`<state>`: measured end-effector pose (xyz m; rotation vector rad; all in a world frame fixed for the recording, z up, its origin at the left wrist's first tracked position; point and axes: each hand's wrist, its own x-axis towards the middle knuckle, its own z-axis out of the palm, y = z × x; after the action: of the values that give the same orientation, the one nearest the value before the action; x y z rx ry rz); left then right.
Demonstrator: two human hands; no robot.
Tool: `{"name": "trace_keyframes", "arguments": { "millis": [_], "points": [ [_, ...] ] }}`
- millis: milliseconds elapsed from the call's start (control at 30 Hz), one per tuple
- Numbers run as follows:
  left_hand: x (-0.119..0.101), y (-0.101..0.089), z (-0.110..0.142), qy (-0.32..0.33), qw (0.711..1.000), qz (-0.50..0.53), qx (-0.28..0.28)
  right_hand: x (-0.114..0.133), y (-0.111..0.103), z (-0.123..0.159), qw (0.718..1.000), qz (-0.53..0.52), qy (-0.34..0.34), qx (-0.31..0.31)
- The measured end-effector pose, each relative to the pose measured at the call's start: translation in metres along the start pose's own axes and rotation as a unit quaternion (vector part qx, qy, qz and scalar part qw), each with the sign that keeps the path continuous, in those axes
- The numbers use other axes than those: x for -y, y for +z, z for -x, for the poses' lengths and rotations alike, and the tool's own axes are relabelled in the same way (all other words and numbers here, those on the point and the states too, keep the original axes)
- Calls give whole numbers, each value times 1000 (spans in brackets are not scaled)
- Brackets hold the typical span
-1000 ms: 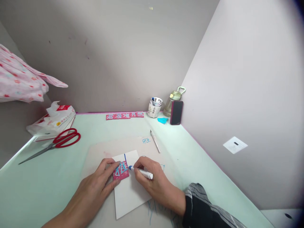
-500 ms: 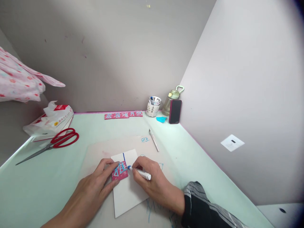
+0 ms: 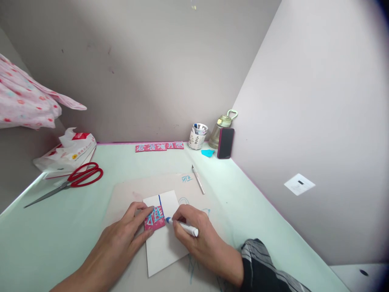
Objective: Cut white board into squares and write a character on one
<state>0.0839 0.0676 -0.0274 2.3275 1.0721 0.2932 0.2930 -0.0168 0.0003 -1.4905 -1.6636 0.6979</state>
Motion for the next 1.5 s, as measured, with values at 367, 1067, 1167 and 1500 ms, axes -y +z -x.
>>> {"name": "trace_keyframes", "arguments": {
  "millis": [367,1067,1167,1500],
  "points": [
    [-2,2,6,-1,1000,28,2,1,0,-2,1000,-6,14,3],
    [-6,1,8,11,1000,19,0,10,-3,1,1000,13,3,18],
    [-6,0,7,8,1000,19,9,12,-4,4,999,20,10,27],
    [-9,2,13,0,999,26,41,11,-4,6,999,9,24,29]
  ]
}}
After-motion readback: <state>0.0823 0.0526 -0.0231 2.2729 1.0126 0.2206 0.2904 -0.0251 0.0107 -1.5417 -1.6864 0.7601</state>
